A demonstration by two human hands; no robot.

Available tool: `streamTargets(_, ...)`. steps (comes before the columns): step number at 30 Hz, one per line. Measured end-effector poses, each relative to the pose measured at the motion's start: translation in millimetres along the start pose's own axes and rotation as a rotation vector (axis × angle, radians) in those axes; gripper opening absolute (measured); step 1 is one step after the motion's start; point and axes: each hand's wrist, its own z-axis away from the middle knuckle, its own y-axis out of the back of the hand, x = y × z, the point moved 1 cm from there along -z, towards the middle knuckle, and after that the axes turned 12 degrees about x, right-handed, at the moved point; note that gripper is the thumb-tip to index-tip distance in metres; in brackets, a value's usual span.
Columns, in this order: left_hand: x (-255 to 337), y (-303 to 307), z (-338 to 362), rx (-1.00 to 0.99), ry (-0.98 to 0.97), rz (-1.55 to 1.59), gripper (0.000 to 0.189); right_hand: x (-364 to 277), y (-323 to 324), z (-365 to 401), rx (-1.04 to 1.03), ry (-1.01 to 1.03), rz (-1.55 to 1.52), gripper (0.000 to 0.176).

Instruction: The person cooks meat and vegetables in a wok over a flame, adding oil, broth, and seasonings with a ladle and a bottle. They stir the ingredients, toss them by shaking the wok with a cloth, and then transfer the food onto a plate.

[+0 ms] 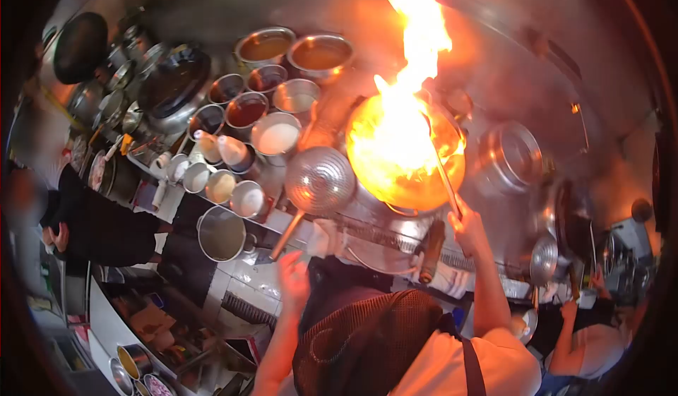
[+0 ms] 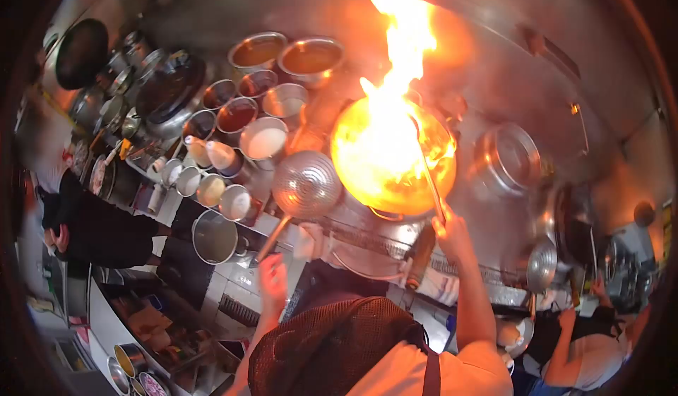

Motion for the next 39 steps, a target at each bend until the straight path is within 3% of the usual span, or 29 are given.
streamTargets(1, 15.0, -42.6, -5.6, -0.208, -0.3, -0.174, 0.031, 20.4, 0.1, -8.6, 0.102, 0.189, 0.29, 0.056)
streamTargets(3, 66.4, -130.3, -3.7, -0.477, -0.612, -0.133, 0.046, 59.5, -10.7, -32.1, 0.201, 0.322, 0.273, 0.053)
streamTargets(5, 67.6, -201.1, 14.1, -0.47, -0.828, -0.397, 0.056, 91.1, -21.0, -50.3, 0.225, 0.336, 0.256, 0.052)
streamTargets(6, 55.2, -223.1, 20.9, -0.491, -0.832, -0.401, 0.056, 106.6, -24.3, -55.7, 0.161, 0.359, 0.311, 0.053)
streamTargets(8, 36.2, -257.3, 28.9, -0.346, -0.908, -0.592, 0.063, 114.7, -5.6, -42.4, 0.107, 0.373, 0.363, 0.054)
streamTargets(10, 26.1, -267.1, 27.9, -0.373, -0.895, -0.618, 0.062, 103.6, 39.5, -15.2, -0.012, 0.373, 0.771, 0.064)
streamTargets(13, 27.0, -268.8, 31.8, -0.367, -0.884, -0.688, 0.06, 110.2, 99.6, 3.9, -0.045, 0.408, 0.951, 0.068)
streamTargets(18, 31.5, -275.7, 41.9, -0.349, -0.844, -0.68, 0.058, 57.1, 182.4, 60.6, -0.044, 0.402, 0.848, 0.066)
streamTargets(21, 33.8, -278.5, 44.1, -0.339, -0.793, -0.666, 0.057, 55.3, 194.2, 59.9, -0.09, 0.414, 0.828, 0.065)
streamTargets(26, 35.6, -271.7, 39.3, -0.401, -0.775, -0.643, 0.057, 114.7, 115.9, 5.1, -0.042, 0.405, 0.745, 0.062)
streamTargets(28, 34.6, -271.8, 33.3, -0.363, -0.792, -0.603, 0.057, 126.9, 102.2, 17.0, 0.067, 0.309, 0.479, 0.063)
streamTargets(31, 20.4, -264.6, 32.2, -0.385, -0.771, -0.56, 0.063, 138.5, 112.0, 23.9, 0.092, 0.209, 0.481, 0.064)
streamTargets(35, 16.8, -226.7, 40.0, -0.359, -0.723, -0.356, 0.074, 105.6, 70.7, 60.8, 0.054, 0.26, 0.326, 0.063)
streamTargets(37, 20.1, -183.2, 61.2, -0.439, -0.636, -0.291, 0.067, 85.2, 28.0, 86.1, 0.069, 0.312, 0.069, 0.062)
streamTargets(39, 3.5, -128.1, 78.1, -0.459, -0.539, -0.279, 0.06, 50.5, -16.8, 106.2, -0.062, 0.302, -0.045, 0.063)
